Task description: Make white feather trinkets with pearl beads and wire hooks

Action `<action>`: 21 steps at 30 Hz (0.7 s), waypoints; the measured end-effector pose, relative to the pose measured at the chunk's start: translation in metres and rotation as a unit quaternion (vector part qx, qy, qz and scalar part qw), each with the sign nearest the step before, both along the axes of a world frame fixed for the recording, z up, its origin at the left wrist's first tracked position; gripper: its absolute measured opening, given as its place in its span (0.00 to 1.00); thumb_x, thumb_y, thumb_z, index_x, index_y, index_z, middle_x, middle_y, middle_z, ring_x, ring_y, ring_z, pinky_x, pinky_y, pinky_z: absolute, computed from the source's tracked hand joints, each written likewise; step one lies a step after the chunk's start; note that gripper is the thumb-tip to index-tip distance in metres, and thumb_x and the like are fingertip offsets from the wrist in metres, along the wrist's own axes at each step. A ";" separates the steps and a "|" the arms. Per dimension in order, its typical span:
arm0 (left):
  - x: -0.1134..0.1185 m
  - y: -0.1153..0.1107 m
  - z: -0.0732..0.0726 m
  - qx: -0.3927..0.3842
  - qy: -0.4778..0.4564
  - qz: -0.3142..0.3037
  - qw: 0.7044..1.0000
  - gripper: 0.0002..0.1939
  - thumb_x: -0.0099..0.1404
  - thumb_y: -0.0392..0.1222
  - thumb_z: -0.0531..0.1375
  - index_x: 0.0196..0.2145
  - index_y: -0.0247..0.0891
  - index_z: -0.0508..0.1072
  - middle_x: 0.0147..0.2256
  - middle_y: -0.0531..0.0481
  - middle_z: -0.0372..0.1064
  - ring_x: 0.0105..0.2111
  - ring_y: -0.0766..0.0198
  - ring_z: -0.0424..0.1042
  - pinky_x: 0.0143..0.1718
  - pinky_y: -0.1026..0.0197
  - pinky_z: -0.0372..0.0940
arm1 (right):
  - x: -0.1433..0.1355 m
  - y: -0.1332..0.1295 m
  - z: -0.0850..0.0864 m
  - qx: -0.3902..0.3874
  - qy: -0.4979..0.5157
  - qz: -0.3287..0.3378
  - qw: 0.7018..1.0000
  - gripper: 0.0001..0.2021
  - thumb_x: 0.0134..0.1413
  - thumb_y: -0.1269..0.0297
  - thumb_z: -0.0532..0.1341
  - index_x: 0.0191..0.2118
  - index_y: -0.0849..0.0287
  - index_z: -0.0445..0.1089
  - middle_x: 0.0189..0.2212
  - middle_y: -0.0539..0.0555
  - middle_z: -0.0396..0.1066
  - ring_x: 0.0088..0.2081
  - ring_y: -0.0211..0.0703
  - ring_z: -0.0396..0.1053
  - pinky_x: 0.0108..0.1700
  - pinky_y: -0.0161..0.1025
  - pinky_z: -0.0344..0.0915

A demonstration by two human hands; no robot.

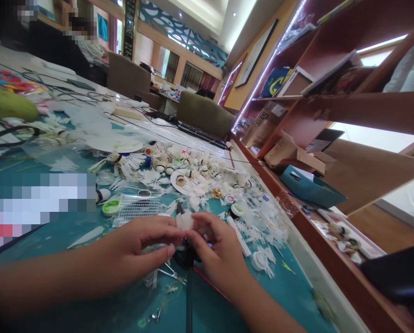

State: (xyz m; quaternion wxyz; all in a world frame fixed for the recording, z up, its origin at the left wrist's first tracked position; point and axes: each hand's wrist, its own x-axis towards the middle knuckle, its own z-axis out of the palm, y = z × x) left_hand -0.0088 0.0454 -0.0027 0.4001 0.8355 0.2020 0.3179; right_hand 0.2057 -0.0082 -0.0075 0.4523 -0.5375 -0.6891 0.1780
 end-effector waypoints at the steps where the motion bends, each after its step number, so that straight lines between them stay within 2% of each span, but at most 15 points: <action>1: 0.000 0.000 -0.001 0.002 0.000 -0.001 1.000 0.13 0.68 0.36 0.57 0.40 0.42 0.83 0.41 0.47 0.82 0.42 0.56 0.78 0.45 0.58 0.70 | 0.000 0.000 -0.001 -0.003 0.003 0.000 1.000 0.10 0.60 0.65 0.68 0.47 0.53 0.77 0.31 0.50 0.78 0.29 0.41 0.75 0.31 0.36 0.72; 7: 0.000 0.001 -0.001 -0.010 0.002 -0.003 1.000 0.14 0.69 0.36 0.57 0.40 0.42 0.84 0.41 0.48 0.82 0.42 0.56 0.79 0.43 0.59 0.70 | 0.002 0.002 -0.001 -0.005 0.015 0.013 1.000 0.07 0.62 0.64 0.66 0.46 0.54 0.76 0.28 0.49 0.79 0.27 0.41 0.78 0.29 0.36 0.74; 13: 0.001 0.005 -0.003 -0.099 -0.019 -0.003 0.995 0.12 0.68 0.38 0.60 0.43 0.41 0.83 0.40 0.48 0.82 0.41 0.56 0.80 0.44 0.58 0.73 | 0.007 0.003 0.000 0.027 -0.002 0.010 1.000 0.05 0.63 0.66 0.65 0.44 0.54 0.75 0.25 0.48 0.78 0.25 0.40 0.77 0.29 0.35 0.75; 15: 0.003 0.007 -0.008 -0.172 -0.049 0.021 0.984 0.13 0.68 0.41 0.61 0.47 0.40 0.81 0.42 0.46 0.82 0.44 0.53 0.81 0.47 0.54 0.74 | 0.007 0.002 0.001 0.039 -0.018 0.014 0.999 0.05 0.64 0.67 0.65 0.44 0.54 0.75 0.26 0.48 0.78 0.25 0.40 0.77 0.28 0.34 0.75; 18: 0.003 0.010 -0.014 -0.262 -0.094 0.083 0.957 0.24 0.69 0.47 0.62 0.61 0.38 0.72 0.48 0.40 0.81 0.51 0.49 0.79 0.52 0.49 0.73 | 0.006 -0.001 0.002 0.063 -0.056 0.027 0.996 0.06 0.63 0.70 0.65 0.45 0.54 0.75 0.26 0.48 0.79 0.23 0.38 0.77 0.26 0.32 0.74; 21: 0.002 0.010 -0.014 -0.231 -0.101 0.153 0.956 0.28 0.69 0.51 0.63 0.64 0.41 0.67 0.55 0.37 0.75 0.54 0.49 0.76 0.51 0.49 0.72 | 0.005 -0.003 0.004 0.110 -0.112 0.035 0.987 0.09 0.62 0.73 0.66 0.45 0.53 0.76 0.31 0.50 0.81 0.26 0.39 0.78 0.29 0.32 0.75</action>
